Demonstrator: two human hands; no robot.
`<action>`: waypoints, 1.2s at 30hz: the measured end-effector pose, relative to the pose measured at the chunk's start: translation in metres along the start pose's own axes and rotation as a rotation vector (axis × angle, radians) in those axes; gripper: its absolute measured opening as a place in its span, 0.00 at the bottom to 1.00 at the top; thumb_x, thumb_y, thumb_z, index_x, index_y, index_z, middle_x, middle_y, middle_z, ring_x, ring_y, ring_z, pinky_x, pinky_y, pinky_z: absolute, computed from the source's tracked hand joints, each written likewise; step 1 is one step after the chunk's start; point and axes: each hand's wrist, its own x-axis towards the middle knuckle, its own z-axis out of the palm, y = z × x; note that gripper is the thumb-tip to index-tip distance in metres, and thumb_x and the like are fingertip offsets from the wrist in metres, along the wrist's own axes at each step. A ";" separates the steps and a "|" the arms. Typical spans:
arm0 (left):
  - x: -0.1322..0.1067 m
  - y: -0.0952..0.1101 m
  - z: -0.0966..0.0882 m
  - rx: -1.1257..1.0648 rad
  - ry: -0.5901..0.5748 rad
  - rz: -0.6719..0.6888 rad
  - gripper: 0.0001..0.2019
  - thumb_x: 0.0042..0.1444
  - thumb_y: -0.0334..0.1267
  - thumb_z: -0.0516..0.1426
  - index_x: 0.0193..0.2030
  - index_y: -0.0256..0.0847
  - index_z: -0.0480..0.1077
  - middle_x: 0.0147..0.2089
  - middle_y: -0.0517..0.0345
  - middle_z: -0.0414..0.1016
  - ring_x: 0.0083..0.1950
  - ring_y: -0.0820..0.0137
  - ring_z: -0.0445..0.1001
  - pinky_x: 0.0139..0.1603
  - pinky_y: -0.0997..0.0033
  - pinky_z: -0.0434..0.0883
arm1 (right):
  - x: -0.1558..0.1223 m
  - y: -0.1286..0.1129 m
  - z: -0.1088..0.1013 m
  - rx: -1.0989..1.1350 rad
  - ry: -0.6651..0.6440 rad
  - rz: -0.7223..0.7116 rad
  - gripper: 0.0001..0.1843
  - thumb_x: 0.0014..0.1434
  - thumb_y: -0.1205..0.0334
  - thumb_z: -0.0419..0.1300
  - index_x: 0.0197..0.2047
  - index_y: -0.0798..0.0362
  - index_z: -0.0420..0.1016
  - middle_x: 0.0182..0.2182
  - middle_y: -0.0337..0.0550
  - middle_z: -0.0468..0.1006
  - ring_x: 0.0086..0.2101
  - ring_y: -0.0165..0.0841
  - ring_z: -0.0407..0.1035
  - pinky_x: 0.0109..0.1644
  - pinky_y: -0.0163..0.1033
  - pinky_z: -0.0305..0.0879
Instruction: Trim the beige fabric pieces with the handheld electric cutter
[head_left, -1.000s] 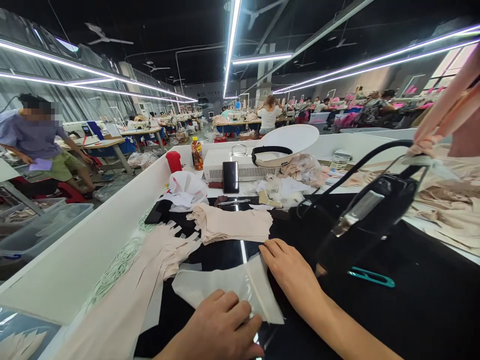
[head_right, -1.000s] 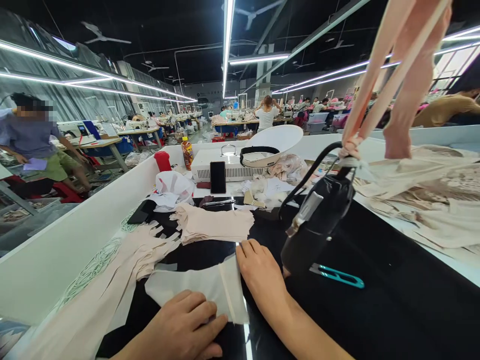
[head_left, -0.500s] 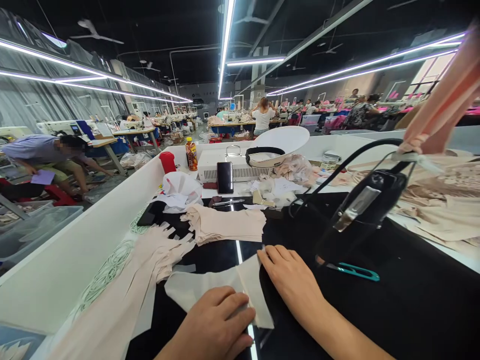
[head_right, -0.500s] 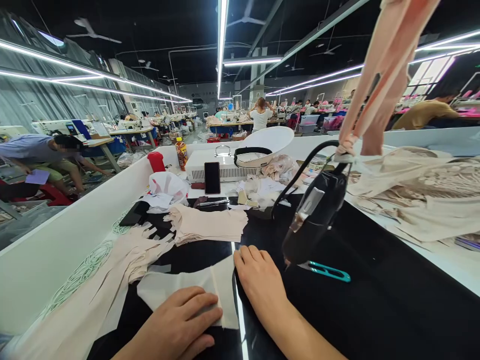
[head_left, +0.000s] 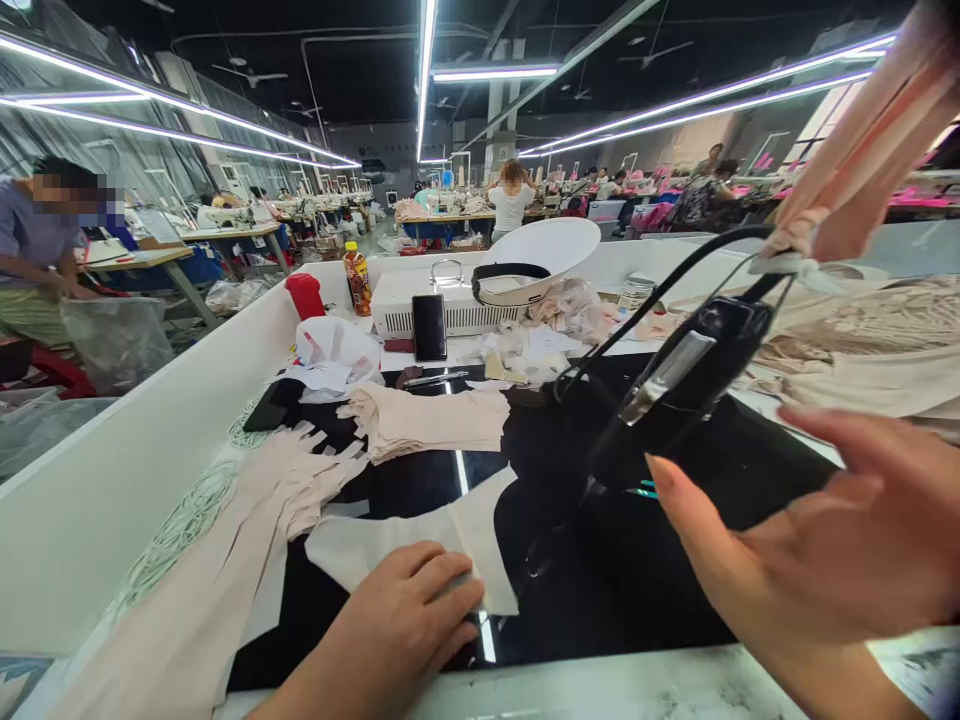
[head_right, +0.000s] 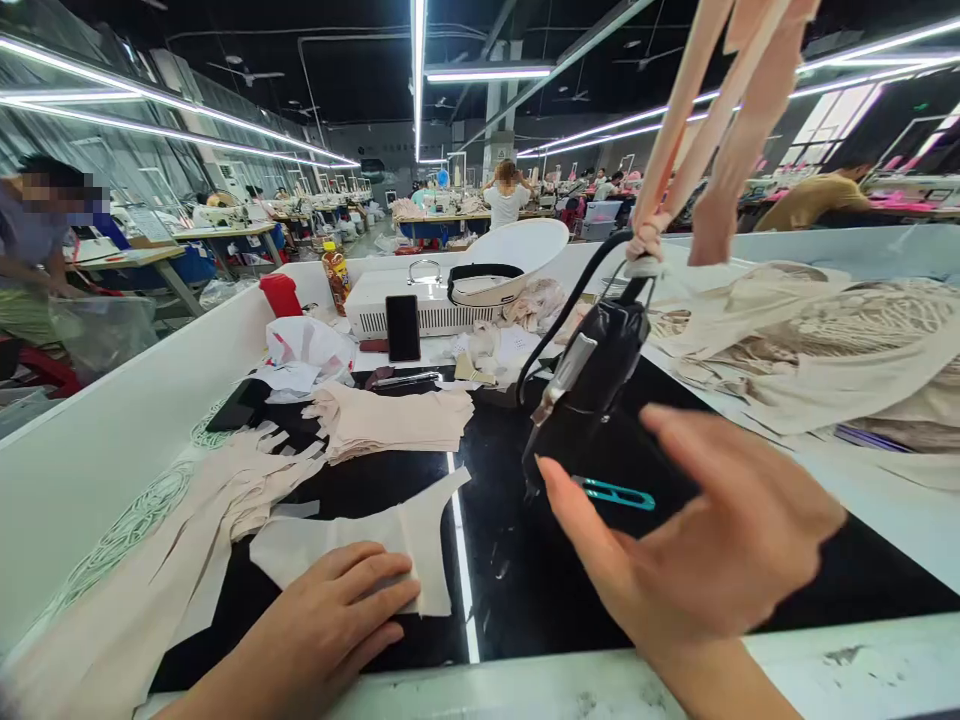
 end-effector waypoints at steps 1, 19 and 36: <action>0.002 0.000 -0.001 -0.017 -0.006 -0.008 0.12 0.78 0.38 0.50 0.57 0.43 0.73 0.55 0.55 0.81 0.53 0.63 0.78 0.57 0.61 0.78 | 0.004 0.002 0.005 0.079 0.120 -0.012 0.54 0.43 0.63 0.84 0.70 0.35 0.71 0.57 0.41 0.75 0.54 0.50 0.73 0.58 0.52 0.70; 0.031 -0.007 0.011 -0.307 -0.045 0.027 0.09 0.76 0.35 0.53 0.52 0.43 0.76 0.53 0.56 0.81 0.55 0.63 0.77 0.59 0.63 0.74 | -0.012 -0.077 0.040 1.036 -0.153 0.872 0.23 0.62 0.52 0.74 0.56 0.44 0.72 0.34 0.37 0.77 0.29 0.31 0.72 0.30 0.37 0.76; 0.024 -0.011 0.018 -0.333 -0.050 0.077 0.08 0.73 0.30 0.56 0.54 0.42 0.74 0.56 0.52 0.79 0.58 0.61 0.76 0.62 0.61 0.72 | -0.022 -0.092 0.045 1.146 -0.192 0.843 0.20 0.67 0.54 0.70 0.58 0.45 0.71 0.35 0.38 0.75 0.29 0.28 0.71 0.34 0.35 0.76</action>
